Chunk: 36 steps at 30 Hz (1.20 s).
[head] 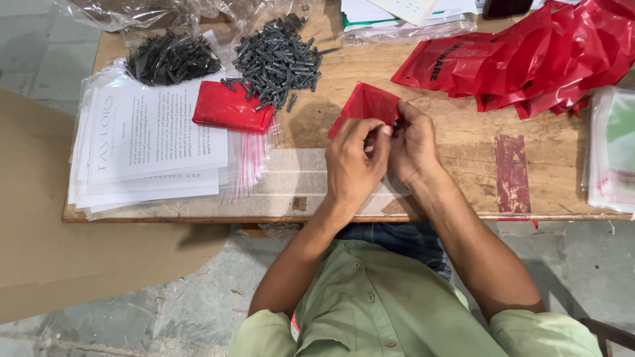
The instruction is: Packaging plastic wall anchors into red bags.
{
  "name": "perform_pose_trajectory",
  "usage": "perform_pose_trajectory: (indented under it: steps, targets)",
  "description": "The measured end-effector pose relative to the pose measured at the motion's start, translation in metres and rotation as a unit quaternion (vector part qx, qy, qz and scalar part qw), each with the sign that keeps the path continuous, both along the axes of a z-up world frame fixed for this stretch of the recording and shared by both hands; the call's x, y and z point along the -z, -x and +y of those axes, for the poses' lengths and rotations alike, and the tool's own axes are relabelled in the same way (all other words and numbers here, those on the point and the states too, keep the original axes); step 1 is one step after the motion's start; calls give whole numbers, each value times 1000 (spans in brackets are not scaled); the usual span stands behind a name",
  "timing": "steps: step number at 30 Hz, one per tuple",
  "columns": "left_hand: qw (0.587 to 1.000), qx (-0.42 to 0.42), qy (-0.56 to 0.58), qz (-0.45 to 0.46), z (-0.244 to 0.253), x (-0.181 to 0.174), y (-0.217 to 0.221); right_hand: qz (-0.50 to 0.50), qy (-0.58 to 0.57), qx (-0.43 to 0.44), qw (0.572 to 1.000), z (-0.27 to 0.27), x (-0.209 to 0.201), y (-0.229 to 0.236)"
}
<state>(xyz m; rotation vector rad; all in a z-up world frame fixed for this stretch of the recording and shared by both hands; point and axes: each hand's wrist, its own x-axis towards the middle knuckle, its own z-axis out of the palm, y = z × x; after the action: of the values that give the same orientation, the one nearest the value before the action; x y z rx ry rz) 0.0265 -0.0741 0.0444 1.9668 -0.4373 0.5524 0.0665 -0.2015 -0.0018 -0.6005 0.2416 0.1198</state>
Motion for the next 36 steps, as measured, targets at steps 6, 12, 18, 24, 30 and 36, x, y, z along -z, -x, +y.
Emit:
perform_pose_trajectory:
  steps: [6,12,18,24,30,36]
  targets:
    - [997,-21,-53,-54,1,16,-4,6,-5,20,1000,-7,20,-5]
    - [998,-27,-40,-31,7,4,-5,-37,62,-29,997,-6,-42,9]
    - [1000,-15,-10,-11,10,-5,-12,-60,239,-117,962,-29,-42,9]
    - [989,28,99,110,18,1,-23,-256,513,-30,819,-33,-73,44]
    - [923,109,274,248,20,13,-36,-350,630,84,688,-42,-79,68]
    - [895,147,310,285,21,14,-34,-314,636,37,704,-58,-56,60]
